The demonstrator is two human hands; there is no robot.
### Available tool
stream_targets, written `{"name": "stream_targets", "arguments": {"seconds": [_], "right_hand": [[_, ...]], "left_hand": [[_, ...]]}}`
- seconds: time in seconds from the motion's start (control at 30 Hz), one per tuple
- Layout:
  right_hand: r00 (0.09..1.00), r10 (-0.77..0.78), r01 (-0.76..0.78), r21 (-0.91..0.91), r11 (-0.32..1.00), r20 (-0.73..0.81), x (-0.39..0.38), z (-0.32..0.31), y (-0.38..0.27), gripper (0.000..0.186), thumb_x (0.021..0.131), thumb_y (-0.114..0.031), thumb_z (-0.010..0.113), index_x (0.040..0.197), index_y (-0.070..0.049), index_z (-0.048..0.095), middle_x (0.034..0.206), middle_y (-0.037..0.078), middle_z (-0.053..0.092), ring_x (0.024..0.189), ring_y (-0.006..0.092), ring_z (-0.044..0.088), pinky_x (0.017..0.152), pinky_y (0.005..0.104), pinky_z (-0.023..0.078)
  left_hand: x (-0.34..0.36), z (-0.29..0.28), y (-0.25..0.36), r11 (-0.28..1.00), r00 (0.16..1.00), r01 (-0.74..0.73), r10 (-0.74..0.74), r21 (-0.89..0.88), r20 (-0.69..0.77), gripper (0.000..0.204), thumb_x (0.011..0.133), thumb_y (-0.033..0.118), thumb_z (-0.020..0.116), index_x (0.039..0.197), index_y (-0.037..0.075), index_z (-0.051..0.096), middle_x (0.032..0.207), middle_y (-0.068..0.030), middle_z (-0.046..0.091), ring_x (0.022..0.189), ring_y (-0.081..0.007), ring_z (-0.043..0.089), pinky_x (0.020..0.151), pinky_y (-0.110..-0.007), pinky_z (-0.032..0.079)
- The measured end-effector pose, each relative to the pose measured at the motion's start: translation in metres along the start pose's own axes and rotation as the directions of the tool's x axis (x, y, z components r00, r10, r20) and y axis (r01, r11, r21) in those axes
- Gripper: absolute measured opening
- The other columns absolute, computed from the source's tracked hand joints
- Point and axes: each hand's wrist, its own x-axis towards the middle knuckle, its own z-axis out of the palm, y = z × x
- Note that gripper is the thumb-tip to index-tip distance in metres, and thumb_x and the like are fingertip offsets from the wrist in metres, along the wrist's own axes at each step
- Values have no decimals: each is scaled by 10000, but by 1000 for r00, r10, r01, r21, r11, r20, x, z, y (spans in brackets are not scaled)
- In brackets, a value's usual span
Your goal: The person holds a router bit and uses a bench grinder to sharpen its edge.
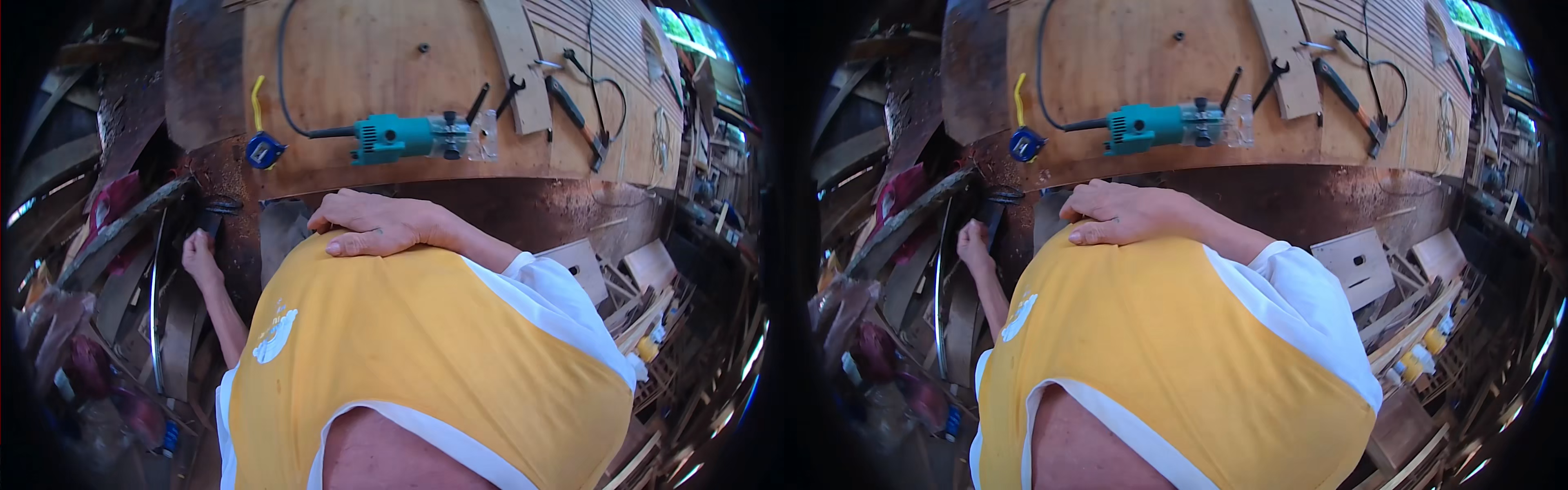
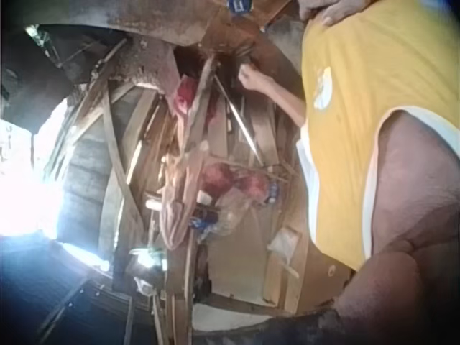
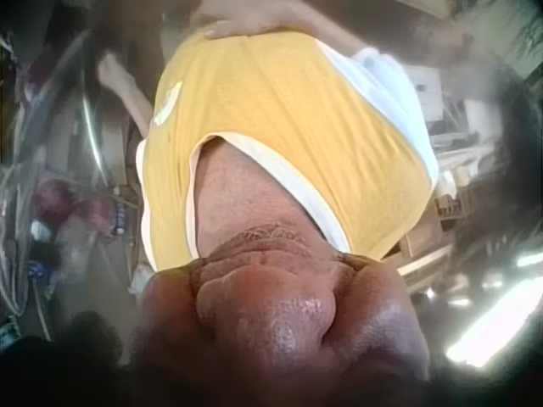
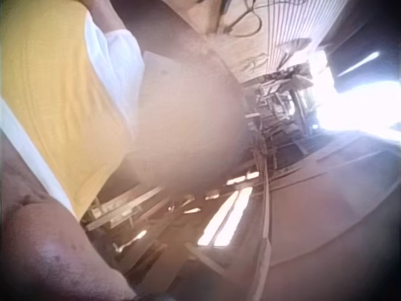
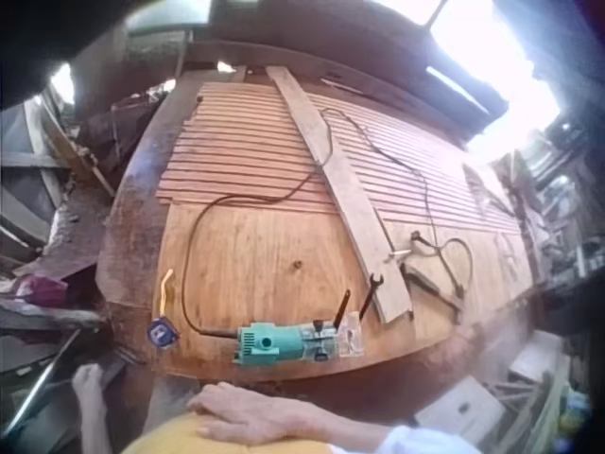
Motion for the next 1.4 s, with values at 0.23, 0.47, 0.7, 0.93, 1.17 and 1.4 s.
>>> {"name": "stream_targets", "arguments": {"seconds": [0.23, 0.47, 0.7, 0.93, 1.17, 1.4], "right_hand": [[942, 40, -27, 46, 999, -334, -65, 8, 17, 630, 975, -525, 532, 1291, 20, 527, 1163, 179, 565, 1135, 308, 523, 986, 421, 410], [645, 225, -4, 291, 957, -730, -121, 20, 7, 193, 974, -194, 634, 1052, -20, 603, 855, 17, 597, 813, 91, 546, 725, 269, 469], [-21, 238, -91, 239, 967, -971, -187, 33, 57, 117, 983, -117, 613, 915, -24, 598, 745, -41, 490, 715, 52, 454, 647, 240, 423], [97, 462, -2, 464, 886, -882, -201, 79, 121, 95, 959, -105, 584, 932, -14, 592, 731, 0, 531, 699, 76, 490, 632, 273, 454], [251, 549, -376, 442, 814, -797, -265, 96, 183, 197, 891, -228, 563, 915, -32, 560, 827, 198, 607, 790, 345, 610, 732, 431, 499], [-4, 588, -460, 523, 717, -809, -360, 130, 266, 252, 941, -248, 593, 1022, -10, 587, 889, 236, 655, 861, 395, 661, 768, 445, 522]], "left_hand": [[-50, 128, 179, 835, 819, -550, 541, -7, 190, 144, 978, 108, 658, 1077, 7, 685, 994, -28, 682, 862, -89, 637, 802, -233, 522], [-117, 211, 230, 411, 275, -901, 785, -134, 556, 222, 864, 32, 728, 1074, 0, 664, 1000, -132, 666, 934, -242, 666, 836, -317, 526], [-152, 254, 238, 344, 99, -888, 792, -307, 602, 254, 846, 65, 751, 1080, 5, 675, 1082, -163, 671, 1005, -316, 659, 894, -358, 525], [-166, 297, 266, 306, 99, -926, 764, -223, 638, 232, 907, 77, 715, 1114, -18, 668, 1085, -120, 668, 1022, -211, 652, 909, -300, 502], [-215, 356, 283, 491, 327, -835, 806, -249, 492, 150, 923, 49, 691, 1063, -4, 688, 1024, -74, 672, 946, -147, 649, 844, -279, 517], [-154, 389, 283, 664, 583, -740, 714, -110, 388, 137, 917, 68, 663, 1022, 7, 726, 880, -56, 692, 841, -150, 662, 779, -269, 518]]}}
